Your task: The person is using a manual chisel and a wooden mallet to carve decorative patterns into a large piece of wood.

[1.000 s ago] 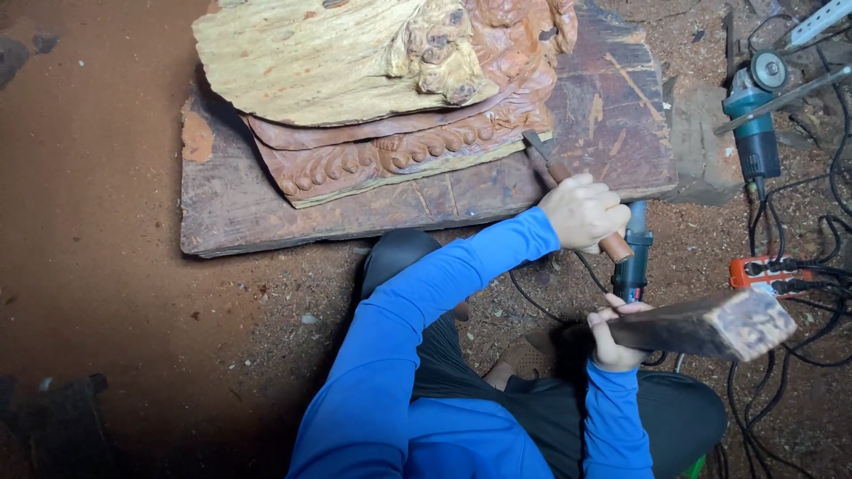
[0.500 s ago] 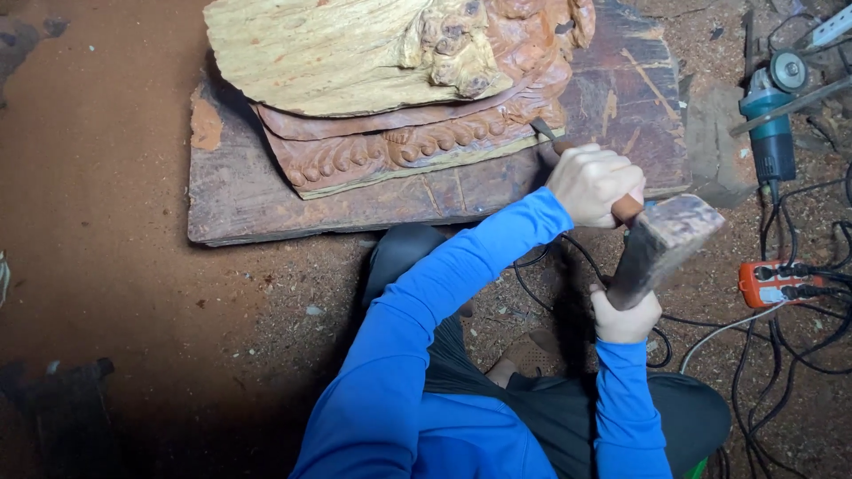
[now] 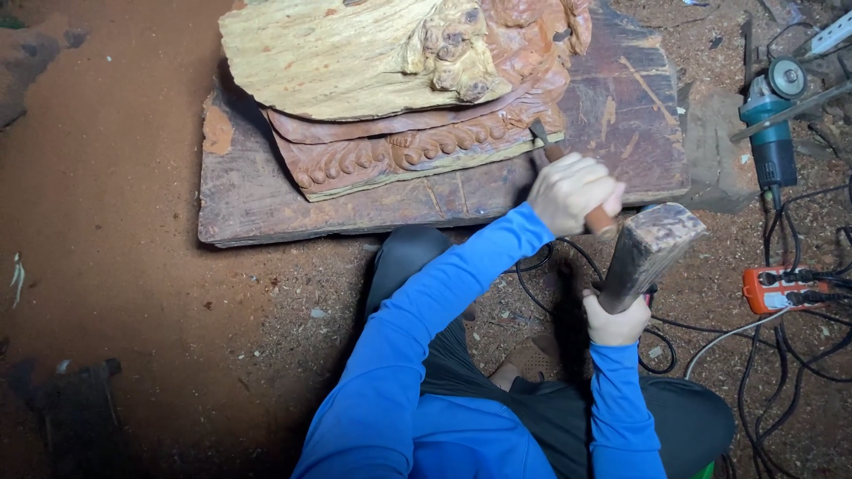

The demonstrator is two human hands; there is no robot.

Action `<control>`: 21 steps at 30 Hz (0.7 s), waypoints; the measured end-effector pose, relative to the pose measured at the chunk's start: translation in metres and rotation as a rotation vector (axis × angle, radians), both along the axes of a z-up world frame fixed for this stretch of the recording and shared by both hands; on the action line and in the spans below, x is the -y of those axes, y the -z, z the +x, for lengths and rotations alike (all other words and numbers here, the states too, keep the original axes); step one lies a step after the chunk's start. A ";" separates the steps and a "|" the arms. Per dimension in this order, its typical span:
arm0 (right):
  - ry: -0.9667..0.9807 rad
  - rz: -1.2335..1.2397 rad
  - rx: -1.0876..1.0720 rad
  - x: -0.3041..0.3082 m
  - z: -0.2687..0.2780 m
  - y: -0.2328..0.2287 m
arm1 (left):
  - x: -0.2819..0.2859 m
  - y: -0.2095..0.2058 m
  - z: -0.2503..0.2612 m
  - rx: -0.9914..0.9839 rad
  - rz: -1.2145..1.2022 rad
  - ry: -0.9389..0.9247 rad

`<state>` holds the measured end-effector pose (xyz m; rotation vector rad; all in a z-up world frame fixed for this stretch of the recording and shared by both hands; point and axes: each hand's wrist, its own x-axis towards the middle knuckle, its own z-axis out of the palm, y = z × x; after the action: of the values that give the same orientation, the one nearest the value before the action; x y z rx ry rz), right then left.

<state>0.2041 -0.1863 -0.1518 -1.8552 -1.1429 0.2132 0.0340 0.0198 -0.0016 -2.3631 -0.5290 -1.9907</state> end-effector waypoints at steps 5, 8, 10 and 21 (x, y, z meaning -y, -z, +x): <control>-0.085 0.069 -0.055 0.010 -0.006 -0.006 | 0.047 -0.009 -0.015 -0.092 0.053 -0.169; -0.128 0.186 -0.172 0.006 -0.003 -0.003 | 0.043 -0.007 0.006 -0.122 0.113 -0.145; -0.140 0.257 -0.290 0.004 0.008 0.005 | 0.034 -0.003 0.021 -0.153 0.184 -0.168; -0.050 0.373 -0.680 0.009 0.049 0.015 | -0.023 0.033 0.074 -0.168 0.309 -0.130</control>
<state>0.2534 -0.1958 -0.1670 -1.2719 -0.6900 0.5691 0.1084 0.0431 -0.0347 -2.2175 -0.3300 -1.6627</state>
